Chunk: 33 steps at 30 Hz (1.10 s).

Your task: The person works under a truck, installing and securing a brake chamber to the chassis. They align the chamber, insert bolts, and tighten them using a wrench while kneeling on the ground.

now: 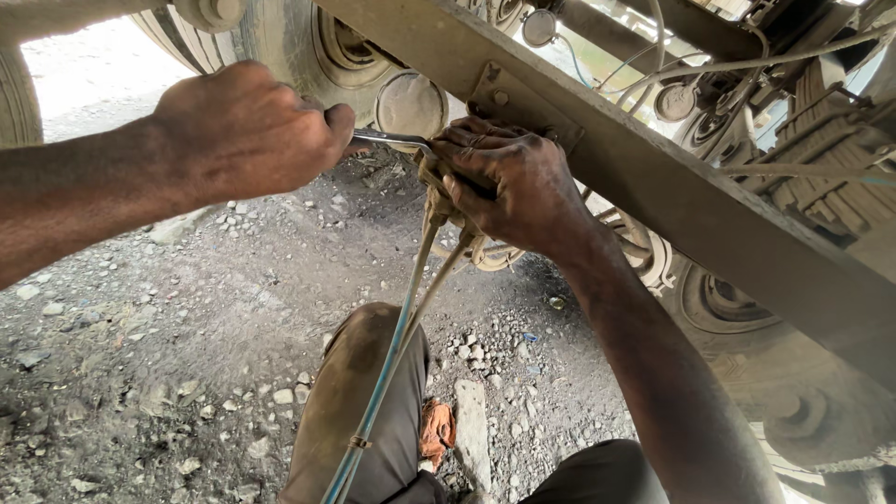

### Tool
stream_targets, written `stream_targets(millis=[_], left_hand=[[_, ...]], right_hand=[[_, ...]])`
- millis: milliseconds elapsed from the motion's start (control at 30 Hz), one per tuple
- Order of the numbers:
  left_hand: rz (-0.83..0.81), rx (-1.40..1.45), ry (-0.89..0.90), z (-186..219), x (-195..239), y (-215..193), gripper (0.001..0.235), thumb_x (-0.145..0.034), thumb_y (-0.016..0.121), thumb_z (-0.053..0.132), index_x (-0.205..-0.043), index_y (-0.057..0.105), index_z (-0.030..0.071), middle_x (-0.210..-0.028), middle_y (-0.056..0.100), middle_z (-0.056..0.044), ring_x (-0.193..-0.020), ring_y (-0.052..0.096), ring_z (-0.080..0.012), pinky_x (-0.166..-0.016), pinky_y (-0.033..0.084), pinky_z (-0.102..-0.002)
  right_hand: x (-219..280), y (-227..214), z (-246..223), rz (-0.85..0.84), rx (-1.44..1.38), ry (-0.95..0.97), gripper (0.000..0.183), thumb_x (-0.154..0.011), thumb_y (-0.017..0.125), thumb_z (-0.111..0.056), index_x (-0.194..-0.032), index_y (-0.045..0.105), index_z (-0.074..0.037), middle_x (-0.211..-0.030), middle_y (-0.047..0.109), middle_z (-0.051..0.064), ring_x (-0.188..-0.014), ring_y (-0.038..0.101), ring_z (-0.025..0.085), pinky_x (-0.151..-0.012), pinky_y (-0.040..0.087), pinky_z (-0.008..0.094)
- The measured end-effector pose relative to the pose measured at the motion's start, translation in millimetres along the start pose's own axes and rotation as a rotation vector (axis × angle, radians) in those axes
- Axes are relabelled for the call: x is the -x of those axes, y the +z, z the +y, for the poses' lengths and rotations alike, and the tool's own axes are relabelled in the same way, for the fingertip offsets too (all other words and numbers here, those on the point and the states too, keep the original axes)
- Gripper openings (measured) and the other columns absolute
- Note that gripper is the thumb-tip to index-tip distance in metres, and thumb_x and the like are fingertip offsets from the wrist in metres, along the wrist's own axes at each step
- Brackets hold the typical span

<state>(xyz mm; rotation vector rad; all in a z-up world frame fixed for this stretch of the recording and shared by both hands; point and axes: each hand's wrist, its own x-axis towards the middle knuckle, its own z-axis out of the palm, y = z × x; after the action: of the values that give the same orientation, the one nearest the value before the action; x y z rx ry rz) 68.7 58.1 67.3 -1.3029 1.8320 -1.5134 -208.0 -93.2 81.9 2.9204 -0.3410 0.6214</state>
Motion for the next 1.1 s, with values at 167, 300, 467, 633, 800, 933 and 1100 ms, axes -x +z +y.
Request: stream_targets(millis=[167,300,467,633,800,933,1100], left_hand=[[-0.054,0.077,0.027,-3,-4,7,0.019,-0.098,0.046,0.007,-0.107,0.06,0.0,-0.043,0.045,0.005,-0.033,0.049,-0.0046,-0.023,0.038,-0.02],[0.021,0.052,0.025,-8,-10,21,0.015,-0.097,0.047,0.011,-0.101,0.06,0.003,-0.039,0.043,0.006,-0.03,0.048,-0.0036,-0.021,0.036,-0.02],[0.205,-0.05,-0.002,-8,-9,51,0.016,-0.099,0.052,0.016,-0.098,0.063,0.005,-0.042,0.044,0.002,-0.032,0.047,-0.0052,-0.026,0.037,-0.023],[0.146,0.083,-0.057,-5,-10,37,0.019,-0.099,0.057,0.007,-0.117,0.064,0.003,-0.044,0.05,0.002,-0.035,0.049,-0.0059,-0.033,0.042,-0.026],[-0.324,0.239,-0.162,-1,-1,14,0.038,-0.105,0.041,0.014,-0.141,0.044,0.0,-0.068,0.065,0.0,-0.051,0.062,-0.0086,-0.041,0.054,-0.026],[-0.118,0.067,-0.122,-4,-3,16,0.061,-0.09,0.056,0.022,-0.148,0.041,0.009,-0.101,0.072,-0.011,-0.08,0.073,-0.0194,-0.061,0.064,-0.032],[-0.474,0.223,-0.159,-5,-5,-2,0.051,-0.105,0.048,0.023,-0.152,0.033,0.011,-0.112,0.069,-0.011,-0.092,0.075,-0.019,-0.071,0.067,-0.031]], right_hand=[[0,-3,-9,0.064,0.034,-0.107,0.028,-0.092,0.077,-0.023,-0.119,0.078,-0.016,-0.117,0.078,0.008,-0.103,0.076,0.021,-0.093,0.06,0.039],[0,-5,-6,-0.105,-0.004,0.143,0.029,-0.092,0.073,-0.025,-0.12,0.077,-0.02,-0.111,0.079,0.004,-0.083,0.077,0.015,-0.082,0.063,0.034],[-2,1,-2,-0.041,0.023,0.04,0.032,-0.09,0.074,-0.022,-0.122,0.076,-0.019,-0.115,0.077,0.004,-0.082,0.076,0.015,-0.07,0.062,0.033],[-11,-16,-13,0.066,0.001,-0.105,0.029,-0.099,0.07,-0.023,-0.127,0.073,-0.016,-0.12,0.077,0.006,-0.085,0.075,0.016,-0.073,0.063,0.034],[30,-29,-24,-0.058,-0.292,0.647,0.046,-0.104,0.057,-0.023,-0.149,0.052,-0.033,-0.113,0.073,0.01,-0.071,0.072,0.024,-0.057,0.065,0.028],[78,-21,-32,0.771,-0.076,-0.004,0.021,-0.107,0.059,-0.002,-0.126,0.068,-0.005,-0.119,0.077,0.018,-0.094,0.08,0.017,-0.075,0.067,0.025],[119,9,-55,0.764,-0.217,0.16,0.02,-0.098,0.06,0.005,-0.111,0.074,-0.002,-0.097,0.08,0.012,-0.079,0.08,0.014,-0.066,0.064,0.025]])
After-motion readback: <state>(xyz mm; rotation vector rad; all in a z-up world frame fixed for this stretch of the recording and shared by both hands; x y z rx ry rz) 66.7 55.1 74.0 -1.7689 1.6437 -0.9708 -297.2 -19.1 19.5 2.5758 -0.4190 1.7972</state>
